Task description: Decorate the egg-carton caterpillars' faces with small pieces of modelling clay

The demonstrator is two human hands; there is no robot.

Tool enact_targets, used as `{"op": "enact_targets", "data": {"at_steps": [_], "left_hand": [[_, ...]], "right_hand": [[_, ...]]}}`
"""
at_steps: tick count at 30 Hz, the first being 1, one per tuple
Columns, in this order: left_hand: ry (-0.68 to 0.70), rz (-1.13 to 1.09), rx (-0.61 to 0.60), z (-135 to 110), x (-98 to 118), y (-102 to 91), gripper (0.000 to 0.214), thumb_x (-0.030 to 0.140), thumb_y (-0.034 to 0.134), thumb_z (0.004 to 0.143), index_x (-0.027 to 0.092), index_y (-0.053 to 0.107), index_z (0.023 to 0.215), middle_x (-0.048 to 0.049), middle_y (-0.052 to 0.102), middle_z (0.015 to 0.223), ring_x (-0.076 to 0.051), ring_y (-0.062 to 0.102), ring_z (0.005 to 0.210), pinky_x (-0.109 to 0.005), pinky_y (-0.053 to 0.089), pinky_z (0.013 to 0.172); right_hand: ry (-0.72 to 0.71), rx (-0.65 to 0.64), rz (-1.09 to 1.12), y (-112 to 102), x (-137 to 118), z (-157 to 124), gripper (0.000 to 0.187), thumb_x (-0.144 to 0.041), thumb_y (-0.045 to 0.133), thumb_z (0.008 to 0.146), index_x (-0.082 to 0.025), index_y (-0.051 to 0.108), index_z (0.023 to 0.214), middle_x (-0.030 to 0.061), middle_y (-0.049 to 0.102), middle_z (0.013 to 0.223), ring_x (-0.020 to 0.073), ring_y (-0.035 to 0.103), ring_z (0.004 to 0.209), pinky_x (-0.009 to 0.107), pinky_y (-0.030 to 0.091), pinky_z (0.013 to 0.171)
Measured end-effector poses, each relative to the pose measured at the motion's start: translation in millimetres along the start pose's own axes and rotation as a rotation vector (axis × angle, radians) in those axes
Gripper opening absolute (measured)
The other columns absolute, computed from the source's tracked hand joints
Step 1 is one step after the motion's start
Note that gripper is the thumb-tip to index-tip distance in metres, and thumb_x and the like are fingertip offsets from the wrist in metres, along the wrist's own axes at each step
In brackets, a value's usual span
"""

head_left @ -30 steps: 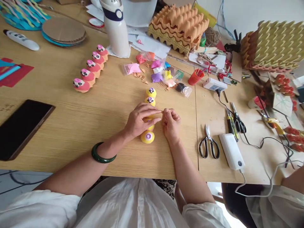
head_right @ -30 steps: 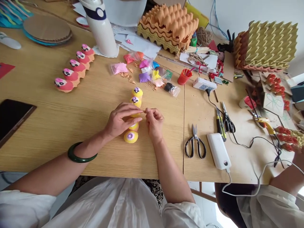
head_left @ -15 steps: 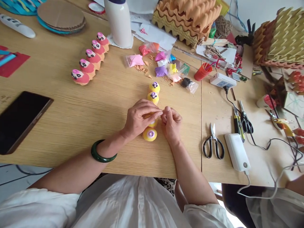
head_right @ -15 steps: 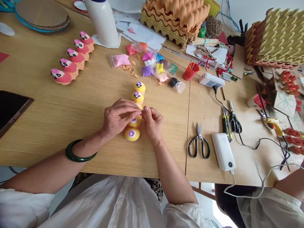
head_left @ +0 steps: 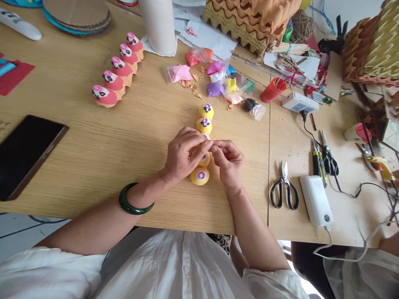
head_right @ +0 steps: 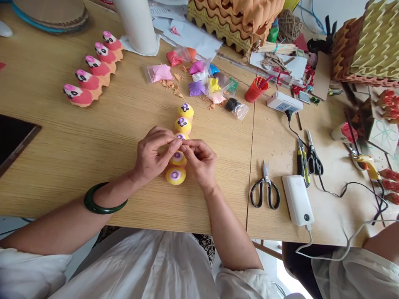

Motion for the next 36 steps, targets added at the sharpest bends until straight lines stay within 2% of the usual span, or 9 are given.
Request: {"op": "enact_targets", "data": {"at_steps": [3,7,12,16,20,23,27,30,36], "left_hand": [[0.008,0.013,0.011,-0.2,0.3,-0.7,0.037,0.033,0.054,0.109,0.022,0.066,0.075,-0.0003,0.075,0.076,-0.018,0.066,0.084,-0.033,0.053,0.085],[-0.014,0.036,0.054,-0.6,-0.1,-1.5,0.033,0.027,0.057,0.108,0.022,0.067,0.077,0.0006,0.076,0.080,-0.017,0.066,0.085,-0.033,0.052,0.087],[0.004,0.056,0.081,-0.9,-0.2,-0.6,0.032,0.029,0.058,0.109,0.022,0.070,0.080,0.0005,0.078,0.083,-0.017,0.068,0.086,-0.033,0.053,0.088],[0.008,0.063,0.070,-1.3,-1.4,-0.3,0.030,0.030,0.058,0.109,0.022,0.072,0.085,-0.0004,0.080,0.087,-0.018,0.069,0.089,-0.035,0.053,0.090],[0.013,0.047,0.076,-1.3,-0.8,-0.9,0.027,0.029,0.059,0.109,0.021,0.075,0.089,-0.0014,0.081,0.091,-0.019,0.070,0.091,-0.036,0.054,0.090],[0.023,0.035,0.061,-1.3,0.1,-0.6,0.023,0.027,0.059,0.108,0.023,0.079,0.098,-0.0016,0.082,0.098,-0.019,0.071,0.098,-0.037,0.054,0.095],[0.091,0.009,0.014,-3.2,-2.0,2.8,0.018,0.035,0.072,0.103,0.023,0.081,0.111,-0.0029,0.082,0.109,-0.021,0.071,0.108,-0.039,0.056,0.104],[0.131,0.003,0.018,-5.2,-4.8,5.6,0.020,0.039,0.079,0.097,0.022,0.082,0.107,-0.0024,0.083,0.105,-0.021,0.071,0.107,-0.040,0.058,0.102],[0.101,-0.011,0.022,-5.3,-4.7,2.6,0.009,0.028,0.074,0.101,0.028,0.083,0.100,0.0021,0.084,0.098,-0.019,0.073,0.102,-0.038,0.060,0.100]], "right_hand": [[0.008,0.022,0.014,-0.7,2.3,1.3,0.041,-0.061,0.085,0.082,-0.023,0.071,0.080,-0.0063,0.054,0.061,0.0068,0.034,0.052,0.025,0.036,0.052],[0.022,0.043,0.036,-2.8,6.0,2.9,0.053,-0.067,0.077,0.088,-0.021,0.061,0.068,-0.0076,0.043,0.056,0.0057,0.030,0.049,0.023,0.031,0.048],[0.041,0.039,0.096,-2.2,5.4,5.5,0.045,-0.061,0.086,0.082,-0.021,0.067,0.077,-0.0087,0.043,0.057,0.0053,0.030,0.049,0.022,0.027,0.047],[0.072,0.047,0.072,-1.6,4.7,6.3,0.056,-0.068,0.082,0.083,-0.021,0.058,0.065,-0.0080,0.043,0.054,0.0053,0.027,0.048,0.023,0.026,0.046],[0.085,0.048,0.048,-1.9,5.0,5.6,0.052,-0.067,0.086,0.078,-0.021,0.063,0.072,-0.0084,0.044,0.056,0.0055,0.028,0.049,0.023,0.026,0.047],[0.101,0.039,0.068,-1.5,5.6,5.8,0.056,-0.068,0.081,0.083,-0.021,0.058,0.064,-0.0079,0.043,0.053,0.0051,0.024,0.048,0.024,0.024,0.046],[0.097,0.047,0.121,0.0,4.8,6.9,0.056,-0.064,0.086,0.080,-0.021,0.056,0.061,-0.0092,0.036,0.053,0.0051,0.023,0.048,0.024,0.022,0.047],[0.086,0.031,0.124,1.3,3.6,6.9,0.061,-0.064,0.088,0.078,-0.021,0.050,0.057,-0.0090,0.034,0.053,0.0050,0.022,0.049,0.025,0.022,0.047],[0.120,-0.006,0.100,2.0,2.5,5.0,0.067,-0.073,0.078,0.083,-0.022,0.045,0.057,-0.0088,0.031,0.053,0.0057,0.020,0.049,0.025,0.021,0.047]]}}
Point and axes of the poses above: each hand's wrist, its own z-axis towards the middle knuckle, its own y-axis out of the palm, x = y × z, the point moved 2 cm from there along z, towards the middle knuckle
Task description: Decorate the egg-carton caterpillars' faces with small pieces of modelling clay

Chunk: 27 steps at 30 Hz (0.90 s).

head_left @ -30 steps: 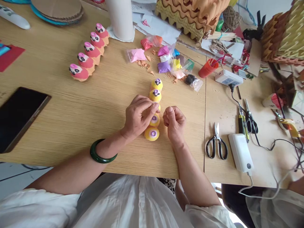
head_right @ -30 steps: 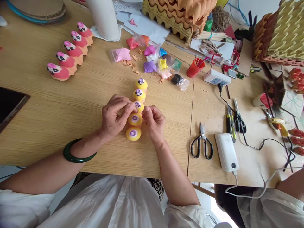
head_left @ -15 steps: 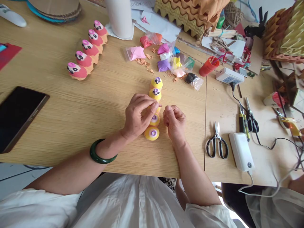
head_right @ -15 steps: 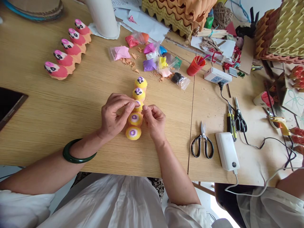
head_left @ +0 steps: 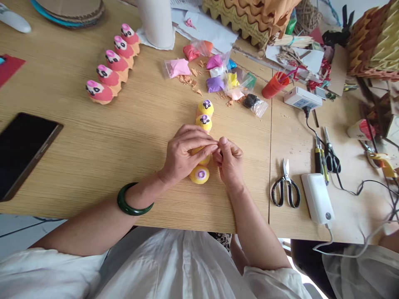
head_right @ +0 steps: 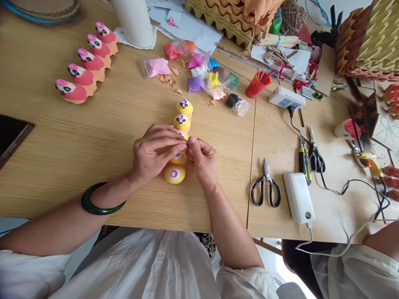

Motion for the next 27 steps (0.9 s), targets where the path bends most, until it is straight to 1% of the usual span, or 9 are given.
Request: {"op": "enact_targets", "data": {"at_steps": [3,5,8,11,14,20,23,25,27], "left_hand": [[0.006,0.037,0.002,1.5,0.3,-3.0,0.012,0.031,0.072,0.102,0.028,0.084,0.100,0.0020,0.084,0.096,-0.019,0.074,0.102,-0.038,0.061,0.098],[0.018,0.081,0.001,2.1,-0.2,-3.5,0.014,0.032,0.071,0.103,0.029,0.084,0.100,0.0018,0.084,0.097,-0.020,0.074,0.102,-0.039,0.061,0.096],[0.061,0.095,0.017,2.5,-0.5,-2.7,0.013,0.030,0.071,0.103,0.028,0.084,0.104,0.0015,0.085,0.100,-0.019,0.074,0.101,-0.038,0.061,0.096],[0.055,0.075,0.043,2.8,-0.5,-1.8,0.015,0.029,0.070,0.104,0.027,0.083,0.110,0.0003,0.084,0.106,-0.018,0.074,0.104,-0.038,0.061,0.099],[0.020,0.069,0.054,3.0,-0.1,-1.0,0.017,0.029,0.067,0.106,0.026,0.083,0.110,-0.0008,0.084,0.107,-0.018,0.074,0.106,-0.037,0.060,0.100],[-0.046,0.002,0.010,2.1,-0.8,0.8,0.013,0.035,0.073,0.103,0.027,0.083,0.102,-0.0001,0.084,0.101,-0.019,0.075,0.103,-0.039,0.060,0.100],[-0.085,0.019,0.000,2.3,-2.3,-0.8,0.014,0.035,0.072,0.103,0.027,0.083,0.098,0.0002,0.084,0.097,-0.019,0.076,0.101,-0.039,0.062,0.098],[-0.086,0.014,-0.012,2.9,-2.7,-2.0,0.015,0.036,0.072,0.103,0.029,0.083,0.097,0.0002,0.085,0.097,-0.019,0.076,0.100,-0.040,0.062,0.097],[-0.070,-0.011,-0.023,3.5,-2.5,-2.7,0.015,0.036,0.071,0.104,0.030,0.084,0.099,0.0001,0.085,0.100,-0.020,0.076,0.101,-0.040,0.062,0.096]], "right_hand": [[0.043,-0.051,0.034,0.9,-0.6,-0.5,0.066,-0.077,0.073,0.085,-0.022,0.048,0.058,-0.0090,0.031,0.051,0.0057,0.020,0.048,0.025,0.019,0.045],[0.058,-0.072,0.053,1.5,-1.7,-0.6,0.064,-0.073,0.078,0.083,-0.022,0.048,0.059,-0.0093,0.031,0.052,0.0054,0.020,0.048,0.025,0.017,0.045],[0.075,-0.066,0.077,1.6,-3.5,-0.7,0.061,-0.065,0.086,0.079,-0.022,0.048,0.061,-0.0099,0.030,0.053,0.0052,0.019,0.049,0.024,0.016,0.045],[0.097,-0.059,0.069,1.2,-4.0,-0.5,0.054,-0.065,0.086,0.078,-0.021,0.057,0.067,-0.0104,0.031,0.054,0.0054,0.018,0.050,0.024,0.016,0.046],[0.113,-0.061,0.064,0.8,-3.2,-0.1,0.051,-0.065,0.086,0.078,-0.021,0.063,0.071,-0.0106,0.033,0.053,0.0054,0.019,0.050,0.024,0.016,0.046],[0.110,-0.044,0.089,0.9,-3.2,-0.7,0.053,-0.062,0.089,0.077,-0.021,0.058,0.066,-0.0100,0.034,0.054,0.0050,0.020,0.050,0.023,0.018,0.046],[0.125,-0.070,0.096,1.4,-4.1,-2.0,0.056,-0.064,0.086,0.080,-0.021,0.054,0.065,-0.0096,0.033,0.054,0.0053,0.020,0.050,0.023,0.018,0.045],[0.142,-0.087,0.113,1.3,-4.7,-2.5,0.057,-0.064,0.085,0.082,-0.021,0.052,0.064,-0.0094,0.032,0.055,0.0053,0.020,0.051,0.023,0.017,0.045],[0.159,-0.094,0.123,0.9,-5.0,-2.0,0.056,-0.062,0.087,0.080,-0.021,0.052,0.065,-0.0098,0.031,0.056,0.0051,0.019,0.051,0.023,0.015,0.046]]}}
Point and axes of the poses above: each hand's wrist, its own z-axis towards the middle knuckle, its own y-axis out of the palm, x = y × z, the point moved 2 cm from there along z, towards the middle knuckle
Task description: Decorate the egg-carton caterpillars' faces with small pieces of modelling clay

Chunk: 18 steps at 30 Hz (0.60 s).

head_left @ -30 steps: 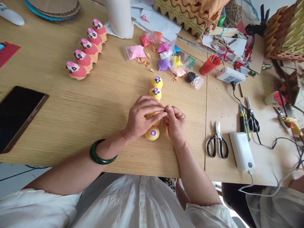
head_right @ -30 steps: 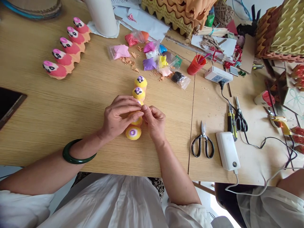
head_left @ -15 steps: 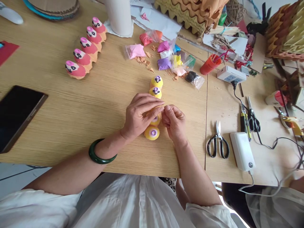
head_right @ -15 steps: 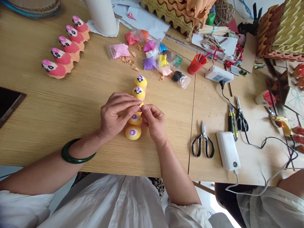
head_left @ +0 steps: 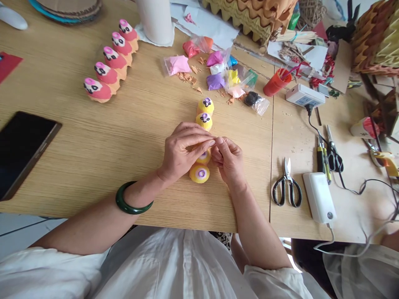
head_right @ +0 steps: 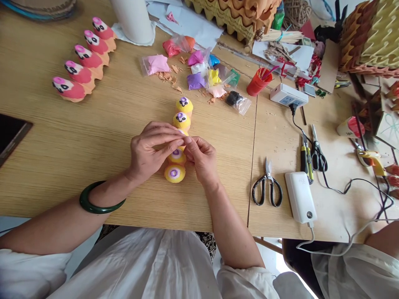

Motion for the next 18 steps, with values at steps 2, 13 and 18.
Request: {"op": "enact_targets", "data": {"at_steps": [2,13,18], "left_hand": [[0.009,-0.021,-0.006,0.3,0.6,-0.3,0.016,0.036,0.069,0.105,0.031,0.084,0.102,-0.0003,0.085,0.103,-0.020,0.075,0.102,-0.040,0.062,0.096],[-0.088,0.104,0.074,1.8,2.4,-5.1,0.029,0.040,0.057,0.110,0.025,0.082,0.104,-0.0029,0.083,0.105,-0.021,0.074,0.105,-0.041,0.059,0.100],[-0.082,0.099,0.086,1.2,2.5,-3.5,0.028,0.039,0.058,0.110,0.026,0.081,0.103,-0.0028,0.084,0.104,-0.021,0.073,0.105,-0.041,0.059,0.101]], "right_hand": [[0.001,0.013,-0.001,-0.8,-0.6,1.2,0.053,-0.060,0.090,0.077,-0.021,0.056,0.068,-0.0104,0.032,0.056,0.0051,0.018,0.051,0.023,0.015,0.046],[-0.029,0.094,-0.066,-2.5,-2.2,4.1,0.053,-0.069,0.084,0.078,-0.021,0.061,0.070,-0.0110,0.030,0.052,0.0060,0.022,0.049,0.025,0.019,0.047],[-0.056,0.103,-0.075,-4.6,-0.5,5.1,0.051,-0.064,0.092,0.071,-0.022,0.064,0.071,-0.0112,0.035,0.053,0.0054,0.023,0.048,0.024,0.019,0.046]]}}
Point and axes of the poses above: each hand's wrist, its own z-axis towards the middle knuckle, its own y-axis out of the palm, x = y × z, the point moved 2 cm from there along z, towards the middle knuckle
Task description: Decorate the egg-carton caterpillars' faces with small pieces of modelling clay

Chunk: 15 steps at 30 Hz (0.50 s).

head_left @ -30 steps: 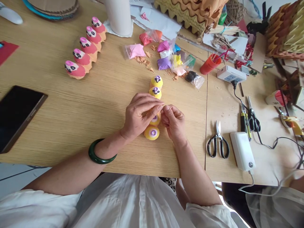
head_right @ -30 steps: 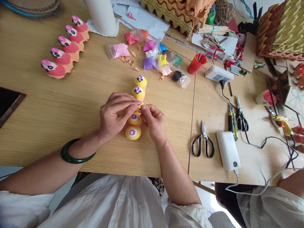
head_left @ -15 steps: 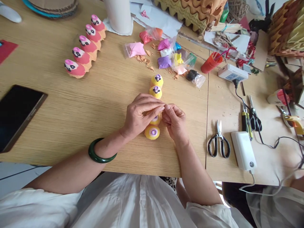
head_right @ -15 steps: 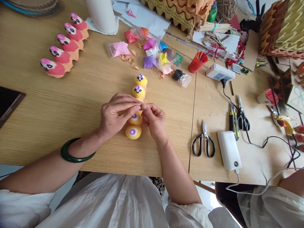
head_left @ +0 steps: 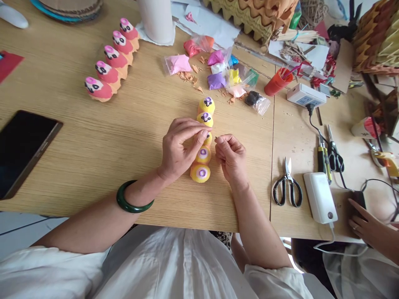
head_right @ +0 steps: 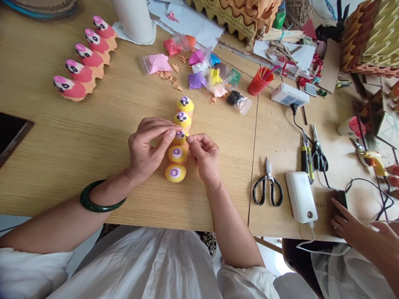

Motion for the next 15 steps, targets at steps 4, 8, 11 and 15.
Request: {"op": "enact_targets", "data": {"at_steps": [4,8,11,15], "left_hand": [[-0.010,0.011,-0.005,-0.3,0.7,0.5,0.031,0.041,0.056,0.110,0.025,0.082,0.102,-0.0027,0.084,0.102,-0.022,0.073,0.105,-0.042,0.059,0.101],[0.005,-0.009,-0.002,-0.9,0.9,0.4,0.028,0.037,0.058,0.109,0.025,0.082,0.102,-0.0023,0.084,0.102,-0.021,0.073,0.104,-0.041,0.059,0.100],[0.014,-0.029,0.002,-1.4,0.4,0.3,0.025,0.035,0.060,0.108,0.025,0.082,0.103,-0.0022,0.084,0.102,-0.021,0.073,0.104,-0.041,0.059,0.100],[-0.004,-0.007,-0.032,-1.5,-0.1,0.7,0.025,0.037,0.060,0.109,0.027,0.082,0.105,-0.0018,0.084,0.105,-0.022,0.073,0.108,-0.043,0.059,0.102]], "right_hand": [[-0.012,-0.007,0.009,-2.1,2.5,0.3,0.049,-0.064,0.088,0.078,-0.021,0.065,0.070,-0.0109,0.034,0.052,0.0053,0.022,0.048,0.024,0.019,0.046],[0.006,-0.013,0.003,-2.4,3.2,0.7,0.049,-0.062,0.090,0.075,-0.021,0.064,0.070,-0.0104,0.037,0.053,0.0053,0.023,0.049,0.024,0.019,0.047],[0.012,-0.008,0.004,-1.4,2.4,0.6,0.048,-0.062,0.089,0.076,-0.021,0.064,0.072,-0.0103,0.037,0.054,0.0057,0.023,0.050,0.025,0.019,0.047],[0.022,-0.010,-0.026,0.3,0.6,0.3,0.051,-0.065,0.090,0.073,-0.022,0.063,0.071,-0.0102,0.036,0.054,0.0058,0.023,0.050,0.025,0.019,0.047]]}}
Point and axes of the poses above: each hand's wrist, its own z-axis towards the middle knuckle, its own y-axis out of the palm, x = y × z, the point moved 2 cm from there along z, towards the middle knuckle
